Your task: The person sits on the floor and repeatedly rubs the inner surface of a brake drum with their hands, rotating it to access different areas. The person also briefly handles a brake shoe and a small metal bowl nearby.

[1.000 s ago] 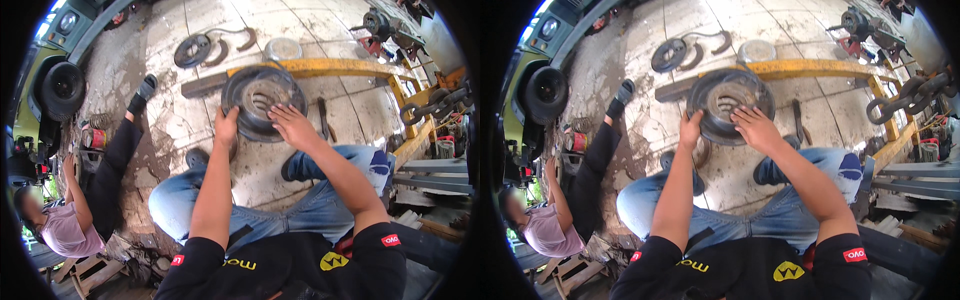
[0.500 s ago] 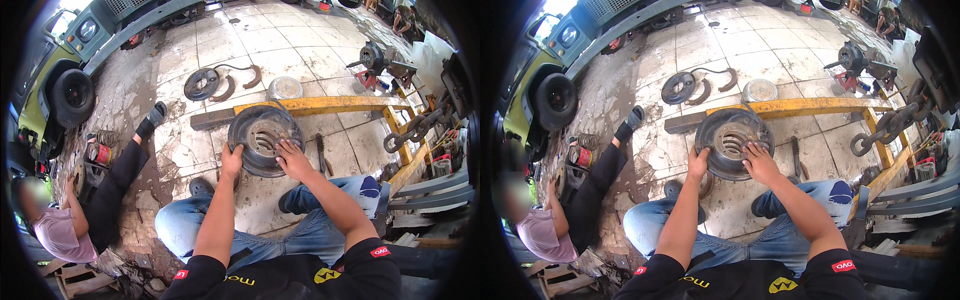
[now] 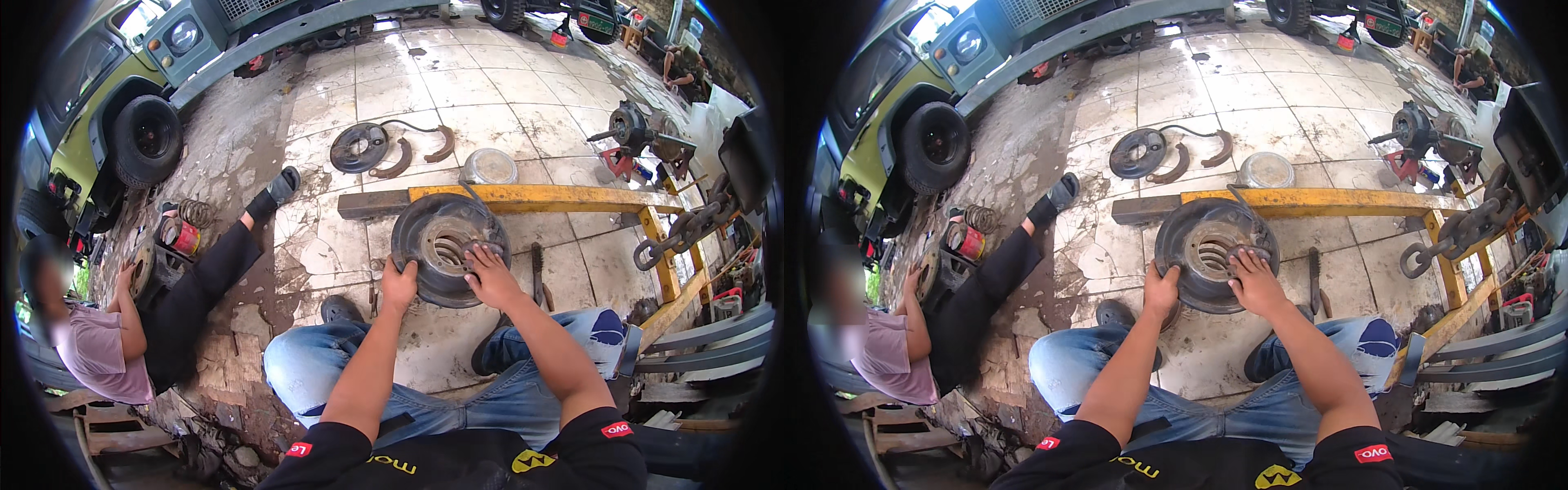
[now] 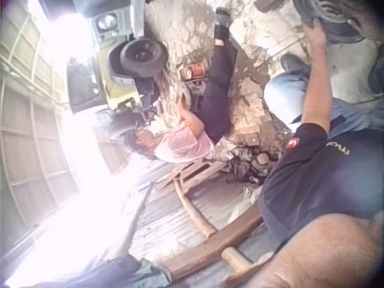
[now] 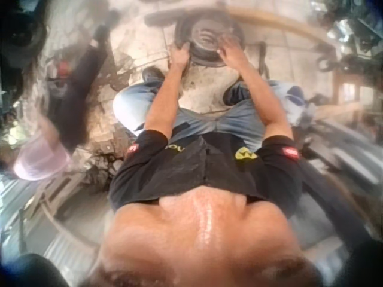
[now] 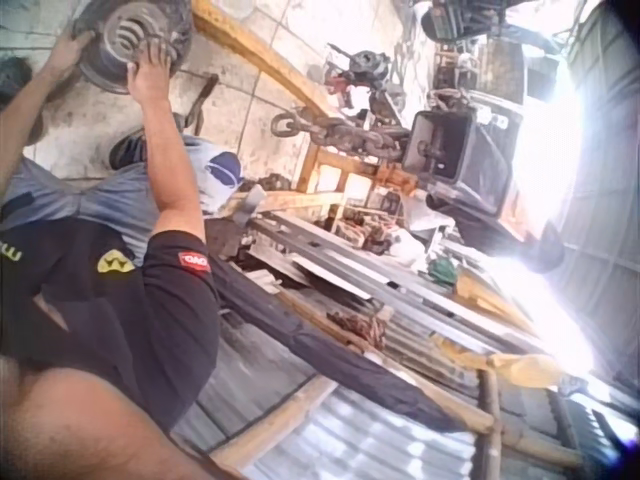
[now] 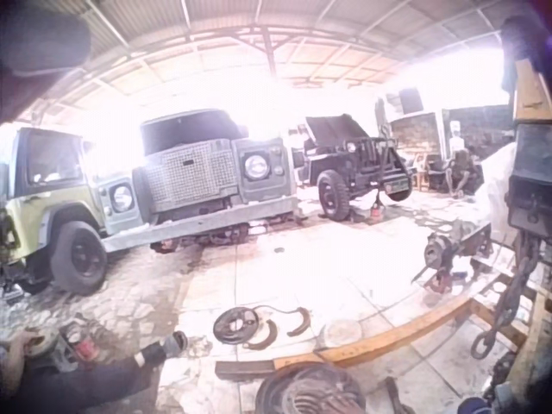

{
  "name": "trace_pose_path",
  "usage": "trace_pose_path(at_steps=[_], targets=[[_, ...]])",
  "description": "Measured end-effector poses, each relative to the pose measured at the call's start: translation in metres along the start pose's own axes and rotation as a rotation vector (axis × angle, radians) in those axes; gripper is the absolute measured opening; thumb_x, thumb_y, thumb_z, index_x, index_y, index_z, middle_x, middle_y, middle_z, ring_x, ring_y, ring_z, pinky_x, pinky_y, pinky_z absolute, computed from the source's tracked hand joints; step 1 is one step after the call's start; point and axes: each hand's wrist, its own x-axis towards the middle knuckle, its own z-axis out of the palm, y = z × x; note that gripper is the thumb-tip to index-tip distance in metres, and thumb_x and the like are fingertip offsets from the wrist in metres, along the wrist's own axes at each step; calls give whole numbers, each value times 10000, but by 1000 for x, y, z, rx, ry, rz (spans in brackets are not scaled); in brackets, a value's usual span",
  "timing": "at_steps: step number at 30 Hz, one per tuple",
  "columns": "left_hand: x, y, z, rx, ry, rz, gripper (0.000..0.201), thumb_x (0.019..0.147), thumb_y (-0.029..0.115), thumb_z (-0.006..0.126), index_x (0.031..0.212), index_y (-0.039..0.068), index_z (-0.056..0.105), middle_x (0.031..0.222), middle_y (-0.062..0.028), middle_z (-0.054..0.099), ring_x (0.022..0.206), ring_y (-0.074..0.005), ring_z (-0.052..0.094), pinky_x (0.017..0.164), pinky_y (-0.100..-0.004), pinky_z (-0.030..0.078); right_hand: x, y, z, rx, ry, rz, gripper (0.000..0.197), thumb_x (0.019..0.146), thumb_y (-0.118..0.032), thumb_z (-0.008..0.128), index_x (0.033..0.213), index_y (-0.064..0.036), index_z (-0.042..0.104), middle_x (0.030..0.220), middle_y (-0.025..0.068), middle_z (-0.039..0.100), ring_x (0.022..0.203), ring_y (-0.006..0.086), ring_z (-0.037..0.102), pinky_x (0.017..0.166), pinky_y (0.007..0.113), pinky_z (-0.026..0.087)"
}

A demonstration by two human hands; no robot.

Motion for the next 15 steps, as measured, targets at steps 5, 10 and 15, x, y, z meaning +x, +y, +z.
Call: trace_pose_path(at_steps=[5, 10, 15], targets=[[3, 15, -5, 20, -50, -51, 510, 901, 304, 617, 1253, -55, 532, 1162, -206, 643, 1045, -268, 618, 933, -342, 447, 5, 5, -1, -7, -12, 2, 504, 986, -294, 441, 1444, -88, 402, 1549, 157, 290, 1436, 345, 254, 1156, 480, 245], [16, 21, -14, 138, 15, -224, 571, 884, 446, 590, 1134, -66, 618, 1119, -212, 657, 1035, -282, 618, 922, -358, 448, 10, 11, -2, -7, -46, -2, 492, 968, -221, 450, 1447, -118, 405, 1550, 136, 298, 1437, 328, 261, 1156, 474, 247], [35, 31, -35, 198, -229, -543, 465, 817, 385, 602, 1003, -36, 672, 1015, -164, 662, 913, -236, 624, 784, -347, 488, 19, 16, -14, 18, -107, -38, 493, 940, -135, 456, 1433, -123, 434, 1547, 122, 313, 1439, 313, 262, 1159, 472, 245]])
